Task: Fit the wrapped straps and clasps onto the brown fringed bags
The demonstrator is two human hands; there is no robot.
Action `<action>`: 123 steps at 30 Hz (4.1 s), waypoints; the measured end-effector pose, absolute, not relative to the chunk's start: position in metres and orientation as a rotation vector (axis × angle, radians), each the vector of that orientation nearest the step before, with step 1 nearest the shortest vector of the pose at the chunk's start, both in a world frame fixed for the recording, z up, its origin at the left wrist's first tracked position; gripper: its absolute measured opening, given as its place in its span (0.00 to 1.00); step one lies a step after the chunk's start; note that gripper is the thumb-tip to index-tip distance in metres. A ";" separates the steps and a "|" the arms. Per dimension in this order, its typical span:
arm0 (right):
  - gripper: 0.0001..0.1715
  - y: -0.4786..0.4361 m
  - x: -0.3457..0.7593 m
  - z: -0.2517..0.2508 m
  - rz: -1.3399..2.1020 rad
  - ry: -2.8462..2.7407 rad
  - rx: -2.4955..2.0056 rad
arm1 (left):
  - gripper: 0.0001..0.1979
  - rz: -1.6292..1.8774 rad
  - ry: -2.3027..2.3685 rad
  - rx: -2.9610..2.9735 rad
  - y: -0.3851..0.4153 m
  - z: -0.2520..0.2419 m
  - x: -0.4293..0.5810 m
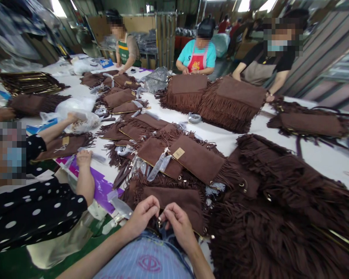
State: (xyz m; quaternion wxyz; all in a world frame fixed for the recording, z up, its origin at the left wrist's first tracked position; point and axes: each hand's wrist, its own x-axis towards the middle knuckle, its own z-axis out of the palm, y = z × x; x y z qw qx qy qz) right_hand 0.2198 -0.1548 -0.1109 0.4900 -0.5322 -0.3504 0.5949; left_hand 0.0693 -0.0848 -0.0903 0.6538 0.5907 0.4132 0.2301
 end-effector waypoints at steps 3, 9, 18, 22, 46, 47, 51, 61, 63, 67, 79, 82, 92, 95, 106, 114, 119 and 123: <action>0.21 -0.158 0.210 -0.114 1.611 -0.772 -1.206 | 0.03 0.529 0.978 1.274 -0.083 -0.095 0.069; 0.23 -0.158 0.208 -0.119 1.459 -0.637 -1.334 | 0.07 0.473 0.887 1.177 -0.088 -0.095 0.070; 0.21 -0.162 0.207 -0.121 1.436 -0.699 -1.355 | 0.06 0.437 0.909 1.253 -0.092 -0.097 0.070; 0.19 -0.162 0.207 -0.122 1.394 -0.803 -1.394 | 0.06 0.460 0.920 1.280 -0.094 -0.101 0.069; 0.17 -0.165 0.224 -0.103 0.974 -1.778 -1.419 | 0.05 0.370 0.838 1.327 -0.097 -0.098 0.062; 0.16 -0.165 0.223 -0.103 1.000 -1.795 -1.411 | 0.05 0.369 0.827 1.286 -0.098 -0.100 0.061; 0.17 -0.167 0.217 -0.105 1.048 -1.754 -1.384 | 0.05 0.387 0.852 1.179 -0.100 -0.106 0.063; 0.20 -0.205 0.234 -0.143 0.654 -1.973 -1.707 | 0.09 0.479 0.934 1.112 -0.086 -0.101 0.077; 0.17 -0.204 0.226 -0.165 0.415 -2.112 -1.771 | 0.09 0.456 0.893 1.113 -0.088 -0.101 0.083; 0.10 -0.194 0.213 -0.185 0.301 -2.138 -1.778 | 0.06 0.362 0.830 1.223 -0.092 -0.095 0.093; 0.18 -0.197 0.227 -0.137 0.995 -1.018 -1.642 | 0.21 0.164 0.919 2.151 -0.077 -0.105 0.051; 0.24 -0.196 0.229 -0.129 1.189 -0.539 -1.524 | 0.11 -0.094 0.953 2.348 -0.078 -0.110 0.056; 0.29 -0.227 0.229 -0.136 1.464 -0.402 -1.663 | 0.07 0.140 0.991 2.311 -0.069 -0.092 0.085; 0.22 -0.227 0.228 -0.139 1.586 -0.248 -1.583 | 0.08 0.294 0.964 2.234 -0.077 -0.090 0.086; 0.18 -0.194 0.211 -0.106 1.950 0.327 -0.956 | 0.09 0.255 1.173 2.031 -0.049 -0.099 0.104; 0.14 -0.204 0.228 -0.132 1.736 0.409 -0.904 | 0.08 0.286 0.924 2.056 -0.046 -0.096 0.088; 0.13 -0.208 0.230 -0.160 1.546 0.408 -1.033 | 0.07 0.157 0.795 2.175 -0.062 -0.092 0.071; 0.13 -0.188 0.216 -0.180 1.383 0.260 -1.092 | 0.09 0.103 0.741 2.282 -0.081 -0.091 0.073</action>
